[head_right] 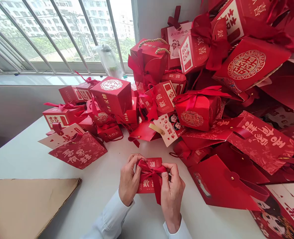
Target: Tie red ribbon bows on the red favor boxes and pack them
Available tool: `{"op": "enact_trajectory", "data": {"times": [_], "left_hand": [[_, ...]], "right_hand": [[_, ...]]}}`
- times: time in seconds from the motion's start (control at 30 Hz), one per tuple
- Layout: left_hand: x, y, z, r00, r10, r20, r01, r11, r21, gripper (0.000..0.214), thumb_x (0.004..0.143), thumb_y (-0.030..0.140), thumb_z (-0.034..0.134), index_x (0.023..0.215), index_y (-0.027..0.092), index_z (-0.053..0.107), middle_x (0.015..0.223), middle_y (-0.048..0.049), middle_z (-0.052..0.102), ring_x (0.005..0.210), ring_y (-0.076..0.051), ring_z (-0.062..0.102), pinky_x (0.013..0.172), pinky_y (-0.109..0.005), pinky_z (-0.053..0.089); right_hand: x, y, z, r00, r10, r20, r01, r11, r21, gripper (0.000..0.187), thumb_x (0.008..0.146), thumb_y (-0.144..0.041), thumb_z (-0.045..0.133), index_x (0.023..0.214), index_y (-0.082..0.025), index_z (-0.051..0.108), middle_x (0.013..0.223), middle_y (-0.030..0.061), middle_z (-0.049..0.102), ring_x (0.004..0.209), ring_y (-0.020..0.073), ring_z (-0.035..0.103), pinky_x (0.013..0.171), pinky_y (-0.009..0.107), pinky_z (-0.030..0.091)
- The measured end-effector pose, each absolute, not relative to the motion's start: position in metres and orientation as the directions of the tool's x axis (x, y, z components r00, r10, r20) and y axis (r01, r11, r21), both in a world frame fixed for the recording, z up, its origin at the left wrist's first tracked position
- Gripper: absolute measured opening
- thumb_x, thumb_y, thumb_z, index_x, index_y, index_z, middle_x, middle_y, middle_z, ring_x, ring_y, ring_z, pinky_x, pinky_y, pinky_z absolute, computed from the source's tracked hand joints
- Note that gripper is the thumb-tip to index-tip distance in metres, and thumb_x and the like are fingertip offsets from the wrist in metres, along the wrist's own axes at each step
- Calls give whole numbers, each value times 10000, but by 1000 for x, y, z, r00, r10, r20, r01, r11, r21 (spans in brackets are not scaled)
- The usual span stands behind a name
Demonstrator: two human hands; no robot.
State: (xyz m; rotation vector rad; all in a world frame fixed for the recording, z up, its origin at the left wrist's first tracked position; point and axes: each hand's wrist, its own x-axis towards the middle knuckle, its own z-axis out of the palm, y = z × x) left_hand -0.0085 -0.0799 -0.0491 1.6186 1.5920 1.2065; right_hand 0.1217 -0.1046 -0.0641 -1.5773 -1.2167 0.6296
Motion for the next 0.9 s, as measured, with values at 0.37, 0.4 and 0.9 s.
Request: {"op": "enact_trajectory", "data": {"times": [0.37,0.4,0.9], "left_hand": [[-9,-79,-53,-116,971,209,414,-144,899,240,884,153,377,827,196,606,888,-44,604,830,-175,600,757,-282,458],[-8,-79,-53,-117,971,210,412,-145,900,242,887,158,375,826,196,606,885,-45,603,830,-175,600,757,-283,458],[-7,-79,-56,-153,963,221,398,-145,906,223,848,164,404,804,182,622,865,-45,612,830,-174,601,770,-286,460]], "right_hand": [[121,-106,-74,390,913,123,286,7,-958,202,859,-333,472,946,-190,586,901,64,668,834,208,611,689,279,443],[121,-106,-74,392,912,124,277,11,-961,204,860,-334,475,949,-189,586,903,66,666,840,208,611,690,280,447],[118,-104,-75,419,893,167,207,86,-975,169,843,-300,483,933,-188,571,887,54,642,846,198,600,719,296,456]]}}
